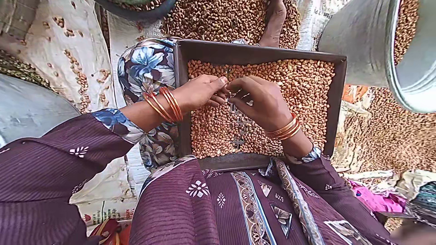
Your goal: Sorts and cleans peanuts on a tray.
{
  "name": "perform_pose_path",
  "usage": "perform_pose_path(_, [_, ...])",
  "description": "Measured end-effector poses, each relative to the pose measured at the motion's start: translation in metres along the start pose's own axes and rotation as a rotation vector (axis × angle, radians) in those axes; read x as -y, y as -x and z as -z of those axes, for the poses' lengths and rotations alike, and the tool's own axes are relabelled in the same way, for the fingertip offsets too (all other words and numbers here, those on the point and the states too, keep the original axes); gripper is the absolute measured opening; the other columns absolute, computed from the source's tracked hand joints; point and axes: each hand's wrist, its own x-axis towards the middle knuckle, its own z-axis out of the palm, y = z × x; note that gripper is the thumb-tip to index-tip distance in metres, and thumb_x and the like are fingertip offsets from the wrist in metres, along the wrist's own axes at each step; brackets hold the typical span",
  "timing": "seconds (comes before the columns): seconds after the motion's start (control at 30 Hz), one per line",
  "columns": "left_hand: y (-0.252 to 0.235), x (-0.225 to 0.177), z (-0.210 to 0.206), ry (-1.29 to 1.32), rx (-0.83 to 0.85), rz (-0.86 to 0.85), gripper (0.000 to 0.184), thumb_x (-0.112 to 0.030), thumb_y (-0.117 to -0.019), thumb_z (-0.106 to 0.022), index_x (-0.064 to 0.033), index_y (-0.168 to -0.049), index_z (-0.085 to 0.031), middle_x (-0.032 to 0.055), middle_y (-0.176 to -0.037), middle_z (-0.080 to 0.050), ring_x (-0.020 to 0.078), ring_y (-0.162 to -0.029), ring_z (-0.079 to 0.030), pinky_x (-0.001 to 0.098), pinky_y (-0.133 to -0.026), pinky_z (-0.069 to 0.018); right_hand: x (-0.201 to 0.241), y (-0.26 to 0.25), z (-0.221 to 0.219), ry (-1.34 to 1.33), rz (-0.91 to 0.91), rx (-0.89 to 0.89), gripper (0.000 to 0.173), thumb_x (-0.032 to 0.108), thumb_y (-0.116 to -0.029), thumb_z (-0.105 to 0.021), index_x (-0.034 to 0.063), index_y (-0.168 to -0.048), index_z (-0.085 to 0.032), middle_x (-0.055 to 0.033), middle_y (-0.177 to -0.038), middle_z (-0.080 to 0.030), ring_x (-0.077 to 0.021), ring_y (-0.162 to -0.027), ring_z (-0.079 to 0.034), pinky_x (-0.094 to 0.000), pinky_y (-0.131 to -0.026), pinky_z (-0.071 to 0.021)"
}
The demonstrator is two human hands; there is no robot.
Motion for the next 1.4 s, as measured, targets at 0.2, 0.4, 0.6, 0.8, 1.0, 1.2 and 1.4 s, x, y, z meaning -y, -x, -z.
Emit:
perform_pose_path(0.2, [0.005, -0.003, 0.002, -0.159, 0.091, 0.003, 0.031, -0.023, -0.1120, -0.041, -0.0066, -0.109, -0.067, 0.0023, -0.093, -0.067, 0.0071, -0.076, -0.063, 0.0219, -0.068, -0.0520, 0.001, 0.040, 0.005, 0.142, -0.059, 0.334, 0.010, 0.012, -0.0955, -0.067, 0.0053, -0.093, -0.074, -0.0111, -0.085, -0.067, -0.0267, -0.070, -0.068, -0.0424, -0.059, -0.0555])
perform_pose_path(0.4, [0.005, 0.003, -0.001, -0.325, 0.104, -0.009, 0.024, -0.023, -0.1100, -0.048, -0.0101, -0.109, -0.068, 0.0020, -0.089, -0.066, 0.0073, -0.069, -0.062, 0.0217, -0.063, -0.0511, 0.006, 0.072, -0.023, 0.364, -0.095, 0.321, 0.013, 0.010, -0.0973, -0.064, -0.0005, -0.091, -0.069, -0.0176, -0.087, -0.066, -0.0344, -0.074, -0.069, -0.0441, -0.054, -0.0550])
perform_pose_path(0.6, [0.005, 0.001, -0.003, -0.301, 0.141, -0.004, 0.026, -0.021, -0.1113, -0.045, -0.0053, -0.116, -0.065, 0.0085, -0.108, -0.071, 0.0126, -0.087, -0.073, 0.0286, -0.079, -0.0608, 0.013, 0.054, -0.017, 0.362, -0.140, 0.406, 0.013, 0.013, -0.0912, -0.064, 0.0005, -0.092, -0.067, -0.0163, -0.087, -0.064, -0.0334, -0.076, -0.069, -0.0444, -0.055, -0.0536])
perform_pose_path(0.8, [0.007, -0.002, -0.002, -0.081, 0.148, 0.026, 0.048, -0.032, -0.1144, -0.028, -0.0033, -0.110, -0.065, 0.0053, -0.094, -0.069, 0.0123, -0.082, -0.071, 0.0289, -0.076, -0.0604, 0.030, 0.014, 0.028, 0.251, 0.005, -0.044, 0.017, 0.013, -0.1021, -0.061, 0.0042, -0.108, -0.073, -0.0138, -0.094, -0.068, -0.0249, -0.072, -0.068, -0.0370, -0.058, -0.0555])
perform_pose_path(1.0, [0.001, -0.001, 0.007, 0.181, -0.073, -0.035, 0.027, -0.020, -0.1107, -0.043, -0.0116, -0.098, -0.065, -0.0028, -0.080, -0.059, 0.0036, -0.060, -0.052, 0.0163, -0.054, -0.0439, -0.029, -0.030, 0.019, 0.640, -0.571, 0.270, 0.026, 0.000, -0.1014, -0.048, -0.0048, -0.124, -0.060, -0.0291, -0.117, -0.064, -0.0498, -0.104, -0.066, -0.0618, -0.077, -0.0530])
perform_pose_path(1.2, [0.007, -0.014, 0.026, 0.240, -0.265, -0.243, 0.024, -0.017, -0.1098, -0.043, -0.0150, -0.097, -0.063, -0.0066, -0.077, -0.057, 0.0014, -0.061, -0.052, 0.0143, -0.054, -0.0439, -0.022, -0.025, -0.004, 0.163, -0.055, 0.073, 0.038, -0.003, -0.1007, -0.052, 0.0066, -0.135, -0.063, -0.0193, -0.127, -0.065, -0.0318, -0.091, -0.071, -0.0442, -0.074, -0.0600])
perform_pose_path(1.4, [0.004, -0.014, 0.037, 0.042, -0.354, -0.362, 0.019, -0.016, -0.1086, -0.048, -0.0151, -0.097, -0.063, -0.0096, -0.073, -0.056, -0.0017, -0.055, -0.049, 0.0119, -0.051, -0.0402, -0.020, -0.013, 0.020, 0.521, -0.652, 0.493, 0.026, 0.015, -0.1055, -0.051, -0.0035, -0.121, -0.059, -0.0277, -0.116, -0.064, -0.0476, -0.098, -0.068, -0.0614, -0.077, -0.0548])
